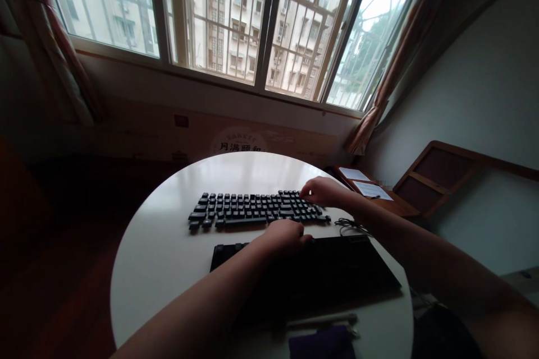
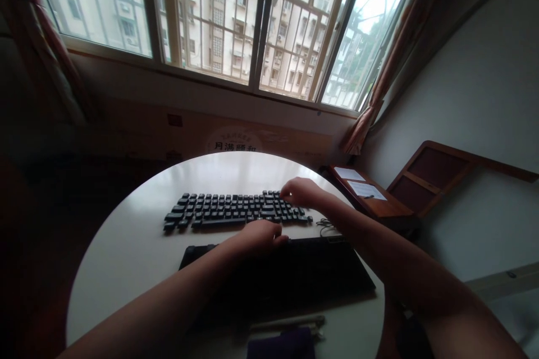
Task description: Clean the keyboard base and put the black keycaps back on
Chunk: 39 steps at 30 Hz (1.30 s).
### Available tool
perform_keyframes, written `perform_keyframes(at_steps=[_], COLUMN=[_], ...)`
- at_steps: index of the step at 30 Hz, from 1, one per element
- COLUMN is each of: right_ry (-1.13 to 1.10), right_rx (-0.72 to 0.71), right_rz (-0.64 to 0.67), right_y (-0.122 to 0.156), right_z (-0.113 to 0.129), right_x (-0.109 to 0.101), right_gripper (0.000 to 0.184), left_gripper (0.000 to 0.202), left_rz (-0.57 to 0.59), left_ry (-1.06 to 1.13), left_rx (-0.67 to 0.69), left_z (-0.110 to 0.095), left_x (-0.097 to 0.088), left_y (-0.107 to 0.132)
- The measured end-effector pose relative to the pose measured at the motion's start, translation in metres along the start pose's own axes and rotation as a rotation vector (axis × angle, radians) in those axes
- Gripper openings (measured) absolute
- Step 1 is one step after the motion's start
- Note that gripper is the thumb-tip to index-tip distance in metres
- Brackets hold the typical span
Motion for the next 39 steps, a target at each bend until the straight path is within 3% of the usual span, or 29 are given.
perform_keyframes(at_steps=[8,16,26,32,36,39], right_ry=[0.084,0.127,0.126,0.11,0.074,0.037], right_rx=[0.004,-0.007,-0.035,-0.023,-0.027,-0.044], right_rz=[0.028,0.163,0.22,0.137,0.041,-0.005], right_y=[-0.082,-0.111,-0.117,-0.115,-0.092,-0.054], right_z=[0.005,0.001,0.008,0.013,0.007,0.0], right_x=[0.021,0.04,0.051,0.041,0.018,0.001], right_gripper=[0.026,0.027,0.024,0.024,0.025,0.023], left_gripper=[0.048,0.048,0.047,0.047,0.05,0.05], left_rz=[0.03,0.027,0.033,0.032,0.027,0.021], left_ry=[-0.014,0.008,0.019,0.01,0.004,-0.018], left_rx=[-0.027,-0.032,-0.035,-0.014,0.009,0.032], left_z=[-0.002,-0.001,0.0,0.0,0.0,0.0], left_x=[-0.001,0.001,0.0,0.001,0.004,0.005], left_y=[0.002,-0.001,0.001,0.001,-0.002,-0.003])
Point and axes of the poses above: each hand's wrist, its own y-axis away from the middle knuckle, its own x-axis out of the palm, z = x × y, the point moved 5 cm from there along -y, towards the middle knuckle, and after that the axes turned 7 degrees about y, right-handed, at the moved point
